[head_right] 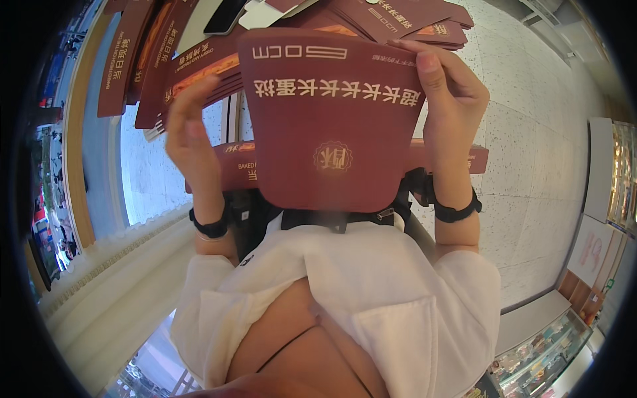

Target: The person folds flat maroon cardboard pieces into long rectangular boxes. They then use clear tape to seal the ends of the boxes. The person handles the boxes one at a time and places the finished boxes on a pile.

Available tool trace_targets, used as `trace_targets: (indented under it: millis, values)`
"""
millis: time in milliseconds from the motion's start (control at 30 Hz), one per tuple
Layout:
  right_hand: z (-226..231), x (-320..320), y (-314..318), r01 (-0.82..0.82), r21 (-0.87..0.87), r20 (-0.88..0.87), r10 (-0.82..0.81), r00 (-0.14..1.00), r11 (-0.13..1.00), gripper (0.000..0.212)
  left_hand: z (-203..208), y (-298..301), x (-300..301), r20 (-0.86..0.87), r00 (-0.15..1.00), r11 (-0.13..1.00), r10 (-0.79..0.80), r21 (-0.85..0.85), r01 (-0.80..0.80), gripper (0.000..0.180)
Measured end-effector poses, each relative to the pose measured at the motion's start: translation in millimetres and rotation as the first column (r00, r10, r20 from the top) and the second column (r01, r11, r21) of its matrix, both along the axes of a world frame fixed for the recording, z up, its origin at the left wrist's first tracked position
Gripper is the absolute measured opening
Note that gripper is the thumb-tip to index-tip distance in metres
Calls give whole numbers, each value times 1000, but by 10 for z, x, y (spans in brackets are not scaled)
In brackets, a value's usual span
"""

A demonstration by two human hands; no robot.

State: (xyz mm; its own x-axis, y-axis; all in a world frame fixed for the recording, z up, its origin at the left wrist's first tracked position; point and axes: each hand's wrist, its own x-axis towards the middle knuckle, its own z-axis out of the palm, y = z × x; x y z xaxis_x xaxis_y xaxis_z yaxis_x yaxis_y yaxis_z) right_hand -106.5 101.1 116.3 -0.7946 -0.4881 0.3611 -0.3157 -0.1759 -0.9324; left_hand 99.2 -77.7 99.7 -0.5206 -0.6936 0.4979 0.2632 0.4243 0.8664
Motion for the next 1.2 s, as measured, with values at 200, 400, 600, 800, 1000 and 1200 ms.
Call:
trace_targets:
  millis: [200, 400, 600, 800, 1000, 1200]
  values:
    - [-45, -1, -54, -23, -27, 84, 26, 996, 999, 30, 144, 124, -129, 204, 968, 825, -149, -514, 235, 26]
    - [-5, -71, -1, 61, 241, -748, 145, 648, 968, 48, 94, 286, -114, 251, 909, 942, -331, 29, 335, 21]
    - [262, 202, 74, -57, 601, -664, 538, 519, 797, 94, 188, 328, -46, 258, 884, 907, -391, -59, 418, 23]
    - [299, 221, 83, -263, 606, -580, 642, 501, 751, 91, 248, 413, 53, 199, 903, 912, -380, -83, 402, 9]
    - [223, 325, 129, -440, 608, -432, 741, 515, 661, 66, 226, 394, 187, 238, 909, 885, -342, -244, 397, 16]
    - [266, 318, 125, -439, 655, -441, 784, 437, 614, 59, 370, 555, 183, 71, 995, 986, -76, -146, 86, 29]
